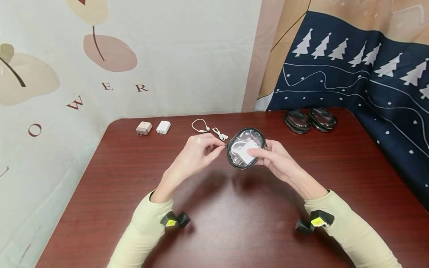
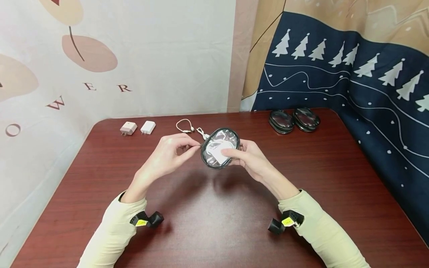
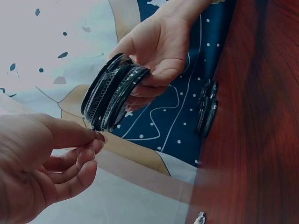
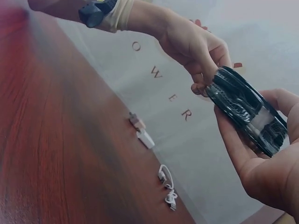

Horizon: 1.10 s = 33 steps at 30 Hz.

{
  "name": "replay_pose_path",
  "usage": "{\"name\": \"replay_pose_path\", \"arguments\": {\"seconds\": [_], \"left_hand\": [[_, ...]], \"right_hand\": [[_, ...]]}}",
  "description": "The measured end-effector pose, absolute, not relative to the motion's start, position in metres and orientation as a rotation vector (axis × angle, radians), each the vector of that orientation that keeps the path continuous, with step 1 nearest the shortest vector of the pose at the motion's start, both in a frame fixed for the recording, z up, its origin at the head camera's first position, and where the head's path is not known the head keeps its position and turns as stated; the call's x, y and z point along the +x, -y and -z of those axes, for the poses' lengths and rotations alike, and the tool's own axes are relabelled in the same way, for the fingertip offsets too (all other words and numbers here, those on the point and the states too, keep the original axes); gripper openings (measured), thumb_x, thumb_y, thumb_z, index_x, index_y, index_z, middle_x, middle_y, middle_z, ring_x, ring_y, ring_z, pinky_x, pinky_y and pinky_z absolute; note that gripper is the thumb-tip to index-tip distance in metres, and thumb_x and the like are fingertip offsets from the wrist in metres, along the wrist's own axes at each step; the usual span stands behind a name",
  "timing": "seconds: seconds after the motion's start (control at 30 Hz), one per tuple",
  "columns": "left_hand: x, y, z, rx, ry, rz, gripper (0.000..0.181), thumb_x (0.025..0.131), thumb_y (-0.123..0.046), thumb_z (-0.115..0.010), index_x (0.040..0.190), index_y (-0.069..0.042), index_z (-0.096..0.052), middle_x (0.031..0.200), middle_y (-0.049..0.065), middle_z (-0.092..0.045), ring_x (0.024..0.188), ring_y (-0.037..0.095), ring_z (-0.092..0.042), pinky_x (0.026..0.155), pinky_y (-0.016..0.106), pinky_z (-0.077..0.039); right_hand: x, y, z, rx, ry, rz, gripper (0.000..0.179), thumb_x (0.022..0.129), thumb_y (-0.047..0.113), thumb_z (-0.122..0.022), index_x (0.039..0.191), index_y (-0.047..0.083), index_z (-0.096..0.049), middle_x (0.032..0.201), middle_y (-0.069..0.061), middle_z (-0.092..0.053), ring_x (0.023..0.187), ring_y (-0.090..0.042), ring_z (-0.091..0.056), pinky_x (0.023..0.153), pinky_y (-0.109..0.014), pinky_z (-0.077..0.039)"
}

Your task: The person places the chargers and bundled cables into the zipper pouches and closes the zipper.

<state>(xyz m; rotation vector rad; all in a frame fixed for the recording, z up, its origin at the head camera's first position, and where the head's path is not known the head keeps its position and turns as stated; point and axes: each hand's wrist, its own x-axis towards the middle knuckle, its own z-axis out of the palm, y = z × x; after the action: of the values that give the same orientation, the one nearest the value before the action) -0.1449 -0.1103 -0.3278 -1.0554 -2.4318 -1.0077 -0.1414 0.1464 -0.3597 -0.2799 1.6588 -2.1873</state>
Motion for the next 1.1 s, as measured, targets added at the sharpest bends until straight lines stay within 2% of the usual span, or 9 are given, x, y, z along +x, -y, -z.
{"name": "replay_pose_path", "arguments": {"seconds": [0.23, 0.47, 0.67, 0.83, 1.1], "left_hand": [[-0.141, 0.110, 0.326, -1.130, 2.398, 0.928, 0.008, 0.088, 0.001, -0.069, 0.089, -0.002, -0.076, 0.075, 0.000, -0.065, 0.065, 0.012, -0.056, 0.060, 0.024, -0.046], [-0.134, 0.107, 0.326, -1.164, 2.464, 0.802, 0.009, 0.088, 0.002, -0.069, 0.087, -0.003, -0.076, 0.077, 0.000, -0.067, 0.066, 0.010, -0.057, 0.063, 0.023, -0.049], [-0.129, 0.099, 0.329, -1.202, 2.461, 0.727, 0.008, 0.088, 0.000, -0.070, 0.086, -0.006, -0.075, 0.074, -0.002, -0.063, 0.066, 0.010, -0.054, 0.063, 0.023, -0.047], [-0.125, 0.091, 0.333, -1.191, 2.430, 0.656, 0.009, 0.087, 0.000, -0.071, 0.081, -0.008, -0.072, 0.069, -0.003, -0.059, 0.065, 0.012, -0.053, 0.062, 0.025, -0.047], [-0.121, 0.078, 0.340, -1.146, 2.388, 0.526, 0.008, 0.087, -0.003, -0.072, 0.081, -0.007, -0.069, 0.071, 0.000, -0.062, 0.067, 0.018, -0.059, 0.063, 0.032, -0.052]], "right_hand": [[-0.144, -0.145, 0.362, -0.290, -1.613, 2.256, 0.026, 0.094, 0.003, -0.059, 0.120, 0.000, -0.061, 0.103, -0.008, -0.073, 0.089, -0.017, -0.072, 0.082, -0.034, -0.058], [-0.149, -0.141, 0.364, -0.185, -1.564, 2.318, 0.018, 0.096, 0.003, -0.056, 0.111, 0.005, -0.065, 0.095, -0.006, -0.075, 0.086, -0.016, -0.073, 0.082, -0.034, -0.058], [-0.152, -0.136, 0.363, -0.089, -1.538, 2.381, 0.016, 0.096, 0.003, -0.057, 0.112, 0.002, -0.063, 0.092, -0.006, -0.075, 0.084, -0.016, -0.073, 0.082, -0.033, -0.058], [-0.153, -0.130, 0.364, -0.035, -1.541, 2.393, 0.025, 0.096, 0.004, -0.058, 0.119, -0.004, -0.056, 0.092, -0.005, -0.074, 0.084, -0.015, -0.073, 0.083, -0.033, -0.058], [-0.152, -0.122, 0.367, 0.034, -1.554, 2.426, 0.025, 0.096, 0.005, -0.060, 0.118, -0.005, -0.056, 0.089, -0.004, -0.073, 0.079, -0.013, -0.071, 0.080, -0.030, -0.058]]}}
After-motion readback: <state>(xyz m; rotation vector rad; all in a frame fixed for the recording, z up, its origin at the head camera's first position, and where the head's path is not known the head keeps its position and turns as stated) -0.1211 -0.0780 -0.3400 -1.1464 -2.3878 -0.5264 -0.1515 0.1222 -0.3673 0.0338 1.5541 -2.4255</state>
